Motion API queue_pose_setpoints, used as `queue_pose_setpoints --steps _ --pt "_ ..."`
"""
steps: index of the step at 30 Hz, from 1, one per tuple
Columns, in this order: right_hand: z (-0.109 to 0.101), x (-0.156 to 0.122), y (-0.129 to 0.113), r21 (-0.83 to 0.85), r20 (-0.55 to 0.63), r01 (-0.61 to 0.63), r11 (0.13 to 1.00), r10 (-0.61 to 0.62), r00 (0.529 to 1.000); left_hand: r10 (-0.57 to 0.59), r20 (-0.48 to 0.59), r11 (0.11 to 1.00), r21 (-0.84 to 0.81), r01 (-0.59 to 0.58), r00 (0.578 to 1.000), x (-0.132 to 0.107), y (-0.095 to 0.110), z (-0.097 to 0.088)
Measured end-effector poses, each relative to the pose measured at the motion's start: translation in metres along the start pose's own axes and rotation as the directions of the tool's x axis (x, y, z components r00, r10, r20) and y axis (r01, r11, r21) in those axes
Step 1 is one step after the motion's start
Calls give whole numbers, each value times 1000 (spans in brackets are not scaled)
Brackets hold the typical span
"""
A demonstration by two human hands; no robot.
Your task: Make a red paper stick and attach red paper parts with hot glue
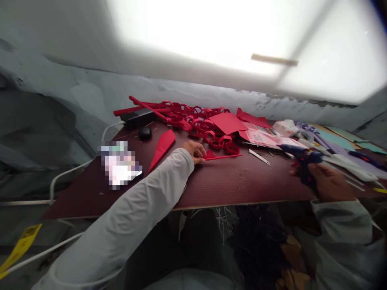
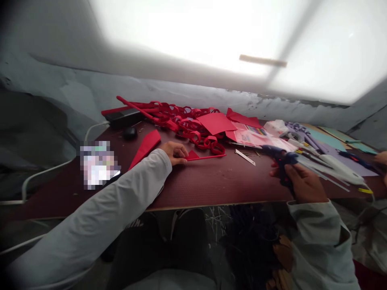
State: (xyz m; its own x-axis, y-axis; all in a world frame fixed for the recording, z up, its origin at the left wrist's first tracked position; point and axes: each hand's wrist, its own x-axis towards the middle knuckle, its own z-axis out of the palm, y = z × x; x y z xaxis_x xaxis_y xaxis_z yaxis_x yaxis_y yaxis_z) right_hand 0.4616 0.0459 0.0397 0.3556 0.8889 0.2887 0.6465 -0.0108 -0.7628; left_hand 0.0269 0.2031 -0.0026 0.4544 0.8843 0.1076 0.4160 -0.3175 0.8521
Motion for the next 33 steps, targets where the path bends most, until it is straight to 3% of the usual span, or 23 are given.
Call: queue_pose_setpoints --steps 2,3,4,6,7,8,10,14,18,22,26,29,33 --pt "15 -4 -32 316 136 -133 940 94 986 -12 2 1000 -8 12 1000 2 -1 0" --pt "25 -4 -47 400 240 -165 901 71 968 -18 2 1000 -13 18 1000 3 -2 0" --pt "37 -2 -62 454 359 -206 867 34 933 -24 2 1000 -19 24 1000 4 -2 1" --pt "63 5 -86 488 477 -244 838 -22 879 -34 3 999 -31 34 999 4 -2 1" --pt "76 9 -96 510 566 -272 816 -81 821 -39 0 999 -36 39 999 3 -2 0" --pt "90 13 -104 531 615 -284 799 -132 778 -44 -6 998 -41 44 999 2 -2 0" --pt "116 17 -115 569 627 -272 776 -196 754 -59 -28 997 -48 57 998 -1 0 -1" --pt "153 15 -128 650 518 -188 736 -249 818 -102 -81 994 -57 98 991 -6 2 -1" --pt "168 11 -131 655 409 -144 742 -189 893 -148 -114 988 -61 142 982 -5 2 2" --pt "172 9 -128 554 392 -131 822 -118 913 -174 -120 983 -75 165 978 -2 0 5" --pt "174 9 -121 383 372 6 924 -160 914 -194 -118 979 -79 186 974 -3 2 4" --pt "176 9 -116 328 388 89 941 -220 895 -205 -123 977 -81 196 971 -4 5 3" --pt "180 8 -110 307 420 102 946 -231 878 -216 -140 974 -97 204 966 -5 8 4"
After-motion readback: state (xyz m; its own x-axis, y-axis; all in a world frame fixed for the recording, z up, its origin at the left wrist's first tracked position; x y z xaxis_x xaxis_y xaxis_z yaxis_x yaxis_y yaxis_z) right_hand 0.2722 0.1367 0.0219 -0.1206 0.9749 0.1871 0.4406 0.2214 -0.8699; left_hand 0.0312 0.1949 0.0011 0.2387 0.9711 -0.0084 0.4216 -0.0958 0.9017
